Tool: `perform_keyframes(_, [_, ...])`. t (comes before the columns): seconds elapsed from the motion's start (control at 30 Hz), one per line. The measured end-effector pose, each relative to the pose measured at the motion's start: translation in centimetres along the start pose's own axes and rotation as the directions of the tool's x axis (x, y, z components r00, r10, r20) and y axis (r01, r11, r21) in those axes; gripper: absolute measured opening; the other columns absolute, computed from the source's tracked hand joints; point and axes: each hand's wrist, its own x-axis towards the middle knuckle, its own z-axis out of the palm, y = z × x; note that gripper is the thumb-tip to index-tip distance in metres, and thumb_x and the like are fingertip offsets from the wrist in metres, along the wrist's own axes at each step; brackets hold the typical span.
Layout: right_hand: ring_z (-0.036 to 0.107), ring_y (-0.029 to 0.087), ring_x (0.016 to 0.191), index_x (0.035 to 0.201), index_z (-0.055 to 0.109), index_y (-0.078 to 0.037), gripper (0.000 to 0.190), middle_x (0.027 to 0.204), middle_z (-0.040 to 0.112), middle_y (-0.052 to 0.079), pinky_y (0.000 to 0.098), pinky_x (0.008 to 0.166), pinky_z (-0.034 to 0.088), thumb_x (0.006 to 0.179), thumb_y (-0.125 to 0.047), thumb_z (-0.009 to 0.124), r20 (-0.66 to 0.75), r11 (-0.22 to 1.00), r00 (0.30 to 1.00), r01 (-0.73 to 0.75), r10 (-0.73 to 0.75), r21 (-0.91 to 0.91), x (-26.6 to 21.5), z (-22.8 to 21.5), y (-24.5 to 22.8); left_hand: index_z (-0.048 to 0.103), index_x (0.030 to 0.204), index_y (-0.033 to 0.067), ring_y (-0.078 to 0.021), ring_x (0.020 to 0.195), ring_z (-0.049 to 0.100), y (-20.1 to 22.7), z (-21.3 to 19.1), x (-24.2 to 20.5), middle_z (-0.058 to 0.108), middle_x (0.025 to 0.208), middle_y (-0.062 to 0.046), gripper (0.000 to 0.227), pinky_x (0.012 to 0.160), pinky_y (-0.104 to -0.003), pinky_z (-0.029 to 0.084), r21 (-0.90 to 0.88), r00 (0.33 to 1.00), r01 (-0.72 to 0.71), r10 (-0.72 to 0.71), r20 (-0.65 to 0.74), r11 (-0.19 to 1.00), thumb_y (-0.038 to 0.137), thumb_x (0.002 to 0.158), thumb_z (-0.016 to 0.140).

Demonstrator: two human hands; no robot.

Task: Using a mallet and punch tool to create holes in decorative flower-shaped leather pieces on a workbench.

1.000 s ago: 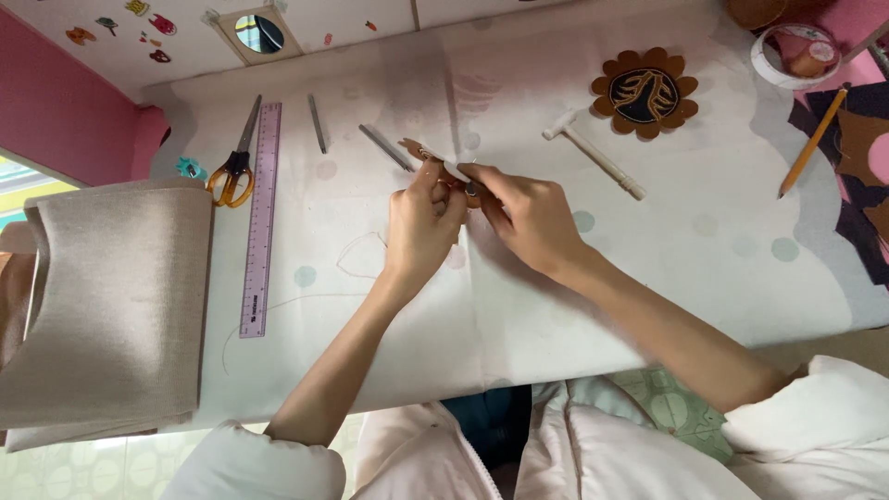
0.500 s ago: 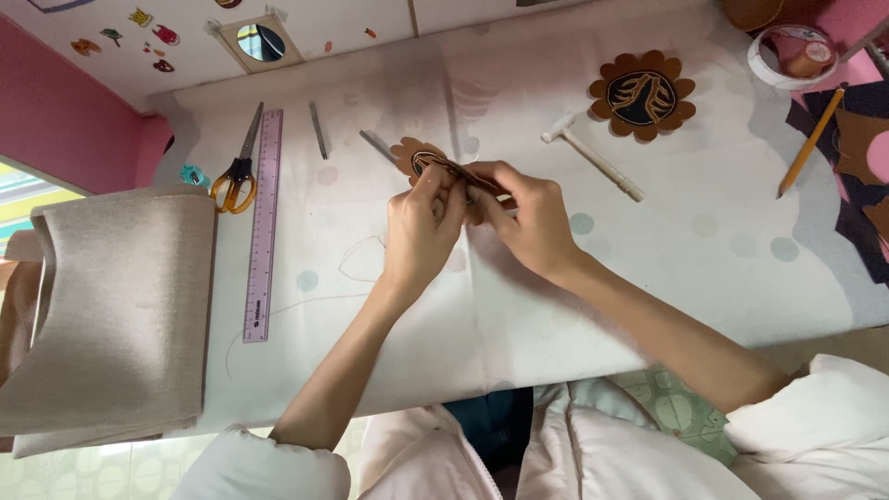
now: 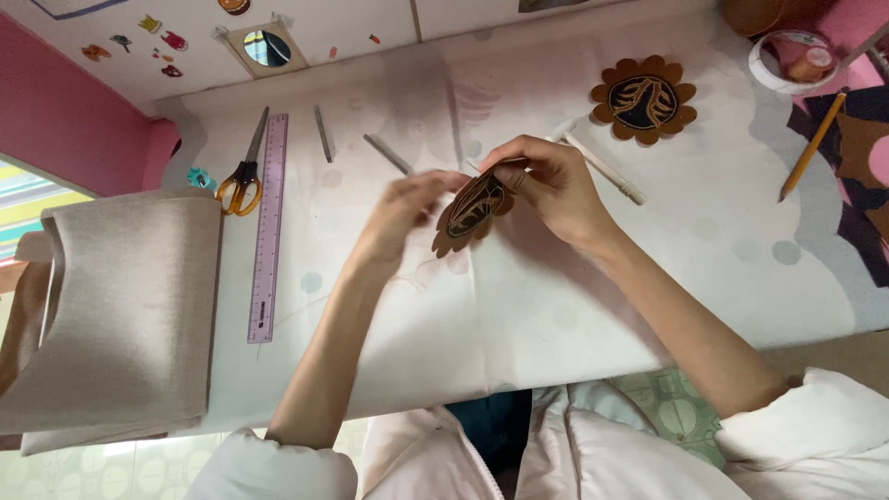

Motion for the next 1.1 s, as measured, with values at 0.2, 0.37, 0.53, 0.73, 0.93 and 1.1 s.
perform_keyframes(0.2, [0.066,0.017,0.087,0.118,0.071,-0.004,0.024,0.092,0.071,0.012,0.0361,0.075,0.063,0.094,-0.005,0.075,0.064,1.000,0.998,-0.009,0.008,0.010,0.0,0.0,-1.1,0.068,0.091,0.0081,-0.0156,0.031,0.056,0.4,2.9,-1.8,0.060,0.053,-0.008,0.004,0.030,-0.017,0.041,-0.454,0.977,-0.014,0.109,0.184,0.891,0.006,0.090,0.065])
perform_keyframes(0.37, [0.066,0.017,0.085,0.111,0.072,-0.003,0.018,0.087,0.071,0.011,0.0375,0.074,0.063,0.094,-0.009,0.076,0.086,0.996,0.994,-0.073,0.069,0.046,-0.5,0.2,0.4,0.066,0.089,-0.0009,-0.0146,0.052,0.065,3.4,4.0,-4.9,0.066,0.068,-0.011,0.007,0.049,-0.019,0.048,-0.619,0.972,-0.048,0.179,0.151,0.784,0.004,0.090,0.062])
perform_keyframes(0.53, [0.063,0.013,0.073,0.102,0.072,-0.005,0.009,0.079,0.067,0.006,0.0292,0.066,0.058,0.098,-0.014,0.072,0.167,0.980,0.978,-0.148,0.125,0.134,-0.3,0.0,0.1,0.068,0.099,0.0096,-0.0189,0.100,0.074,-4.8,-2.0,2.7,0.075,0.115,-0.007,0.019,0.099,-0.043,0.055,-0.669,0.976,0.043,0.111,0.185,0.742,0.020,0.105,0.054])
perform_keyframes(0.73, [0.069,0.019,0.061,0.105,0.062,-0.005,0.015,0.079,0.064,0.010,0.0320,0.056,0.064,0.101,-0.019,0.066,0.172,0.890,0.956,-0.286,0.239,0.354,0.4,-1.5,-0.1,0.062,0.110,0.0143,-0.0027,0.052,0.038,-2.3,-8.2,3.0,0.042,0.065,0.012,0.023,0.058,-0.018,0.045,-0.789,0.981,-0.097,0.193,0.028,0.607,0.010,0.110,0.040])
perform_keyframes(0.93, [0.061,0.008,0.052,0.113,0.063,-0.006,0.019,0.083,0.057,0.002,0.0217,0.048,0.062,0.100,-0.019,0.066,0.127,0.832,0.954,-0.299,0.271,0.468,1.1,-3.2,-0.9,0.059,0.108,0.0182,-0.0036,0.045,0.028,-0.2,-11.3,1.3,0.033,0.063,0.014,0.021,0.040,-0.018,0.028,-0.392,0.903,-0.386,0.256,-0.344,0.835,0.024,0.114,0.040])
perform_keyframes(1.1, [0.062,0.007,0.053,0.109,0.062,-0.006,0.014,0.080,0.058,0.001,0.0196,0.044,0.057,0.100,-0.015,0.067,0.098,0.812,0.955,-0.289,0.279,0.507,1.0,-3.1,0.0,0.058,0.106,0.0199,-0.0036,0.046,0.028,-1.1,-10.9,2.0,0.036,0.063,0.013,0.022,0.040,-0.018,0.028,-0.437,0.910,-0.371,0.226,-0.348,0.819,0.024,0.114,0.037])
